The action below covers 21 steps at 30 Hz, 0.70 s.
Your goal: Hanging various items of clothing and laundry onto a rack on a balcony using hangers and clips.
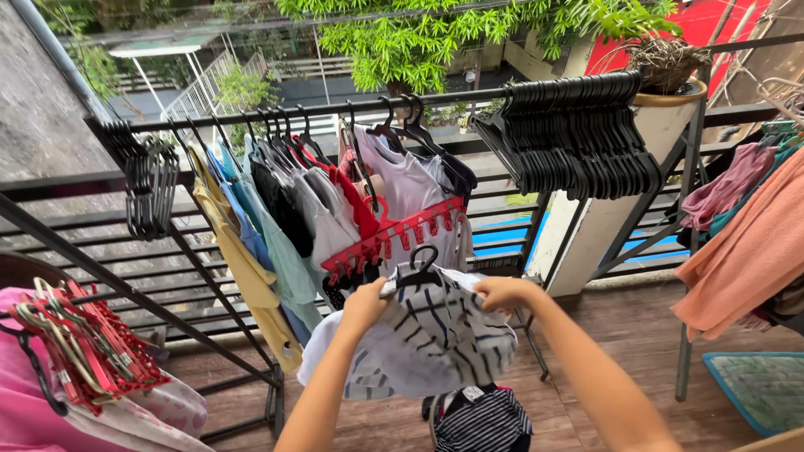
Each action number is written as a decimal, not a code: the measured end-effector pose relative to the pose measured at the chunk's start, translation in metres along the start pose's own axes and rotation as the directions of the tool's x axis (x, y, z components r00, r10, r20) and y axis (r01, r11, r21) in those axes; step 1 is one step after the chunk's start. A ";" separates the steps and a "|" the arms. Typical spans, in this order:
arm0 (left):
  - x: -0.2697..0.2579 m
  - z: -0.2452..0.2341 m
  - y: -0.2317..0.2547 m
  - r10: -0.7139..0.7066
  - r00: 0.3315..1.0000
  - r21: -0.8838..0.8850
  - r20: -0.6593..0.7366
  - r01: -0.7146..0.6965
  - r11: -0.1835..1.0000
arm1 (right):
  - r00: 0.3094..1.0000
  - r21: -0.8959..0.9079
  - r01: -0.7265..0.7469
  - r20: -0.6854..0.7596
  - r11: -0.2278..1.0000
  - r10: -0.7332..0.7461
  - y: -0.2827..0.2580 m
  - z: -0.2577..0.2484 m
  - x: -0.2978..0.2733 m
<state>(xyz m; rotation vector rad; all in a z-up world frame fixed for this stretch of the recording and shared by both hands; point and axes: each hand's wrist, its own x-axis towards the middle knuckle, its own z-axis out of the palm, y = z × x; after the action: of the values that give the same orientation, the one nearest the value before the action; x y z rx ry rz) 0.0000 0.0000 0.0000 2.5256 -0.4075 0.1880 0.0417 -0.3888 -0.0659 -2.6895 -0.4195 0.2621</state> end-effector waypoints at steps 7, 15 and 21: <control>-0.007 -0.003 -0.004 0.269 0.963 -0.025 -0.011 -0.270 0.963 | 0.930 -0.016 0.032 -0.366 0.999 -0.036 -0.075 -0.059 -0.062; 0.005 -0.003 0.002 0.530 0.806 -0.191 -0.264 -0.582 0.791 | 0.967 0.100 -0.107 -0.222 0.989 0.127 -0.052 0.017 -0.049; -0.003 -0.037 0.058 0.534 0.784 -0.189 -0.317 -0.603 0.775 | 0.913 0.233 -0.141 -0.346 0.962 0.218 -0.066 -0.007 -0.060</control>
<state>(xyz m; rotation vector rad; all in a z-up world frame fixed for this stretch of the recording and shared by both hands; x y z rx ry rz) -0.0232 -0.0240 0.0601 1.9924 -1.0248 0.6259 -0.0293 -0.3536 -0.0253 -2.4974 -0.0260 -0.1458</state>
